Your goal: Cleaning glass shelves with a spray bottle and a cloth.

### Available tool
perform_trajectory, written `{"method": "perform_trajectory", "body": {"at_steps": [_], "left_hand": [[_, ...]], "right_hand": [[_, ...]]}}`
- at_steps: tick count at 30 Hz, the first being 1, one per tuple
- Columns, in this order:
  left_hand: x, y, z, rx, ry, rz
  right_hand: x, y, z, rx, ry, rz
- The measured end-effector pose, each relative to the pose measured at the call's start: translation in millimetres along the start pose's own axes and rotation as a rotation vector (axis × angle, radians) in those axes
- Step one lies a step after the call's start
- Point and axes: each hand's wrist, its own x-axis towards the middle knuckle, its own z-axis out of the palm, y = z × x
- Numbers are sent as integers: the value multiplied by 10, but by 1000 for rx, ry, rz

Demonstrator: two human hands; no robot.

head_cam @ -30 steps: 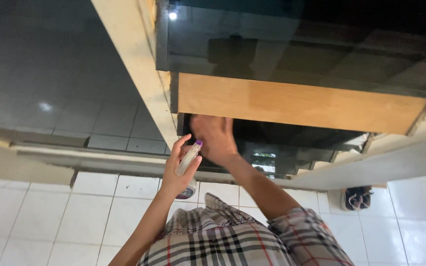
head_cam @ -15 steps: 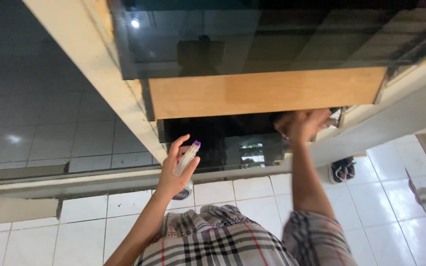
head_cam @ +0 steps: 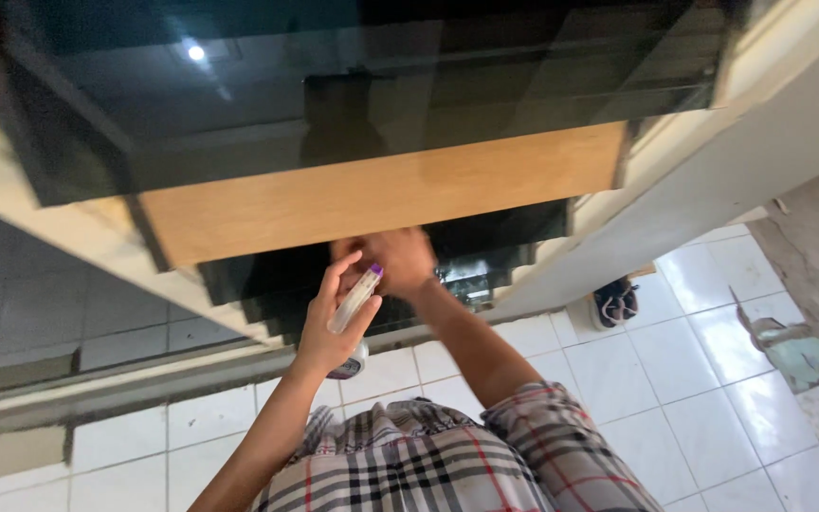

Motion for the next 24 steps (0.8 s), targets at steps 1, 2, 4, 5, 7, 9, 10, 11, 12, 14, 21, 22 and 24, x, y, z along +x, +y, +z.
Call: {"method": "perform_trajectory", "body": {"at_steps": [1, 2, 4, 5, 7, 9, 10, 11, 12, 14, 21, 22, 24], "left_hand": [[59, 21, 115, -6, -6, 0], [117, 41, 227, 39, -4, -72], [206, 34, 439, 81, -7, -142], [241, 17, 547, 59, -18, -118], [292, -9, 749, 33, -27, -95], [333, -15, 923, 37, -19, -93], [336, -35, 995, 35, -14, -91], [344, -53, 1050, 35, -17, -101], [350, -69, 1099, 35, -19, -111], [355, -41, 1165, 17, 6, -101], [415, 270, 1319, -16, 42, -7], [438, 397, 1306, -14, 45, 0], [464, 640, 1276, 28, 8, 72]], "right_hand": [[9, 489, 159, -3, 0, 7], [14, 978, 318, -100, 278, -48], [-93, 1736, 427, -203, 553, -105], [-197, 2002, 362, -286, 695, -93], [-383, 2331, 266, -373, 832, -85], [-525, 2441, 189, -260, 892, 74], [-611, 2485, 252, -263, 892, 69], [-671, 2519, 314, -207, 928, 39], [-730, 2548, 377, -150, 963, 10], [-976, 2572, 374, -76, 914, -3], [-1461, 2284, -409, 790, 746, 16], [-1499, 2169, -727, 790, 749, 8], [-1588, 1928, -1346, 378, 1074, -211]]}}
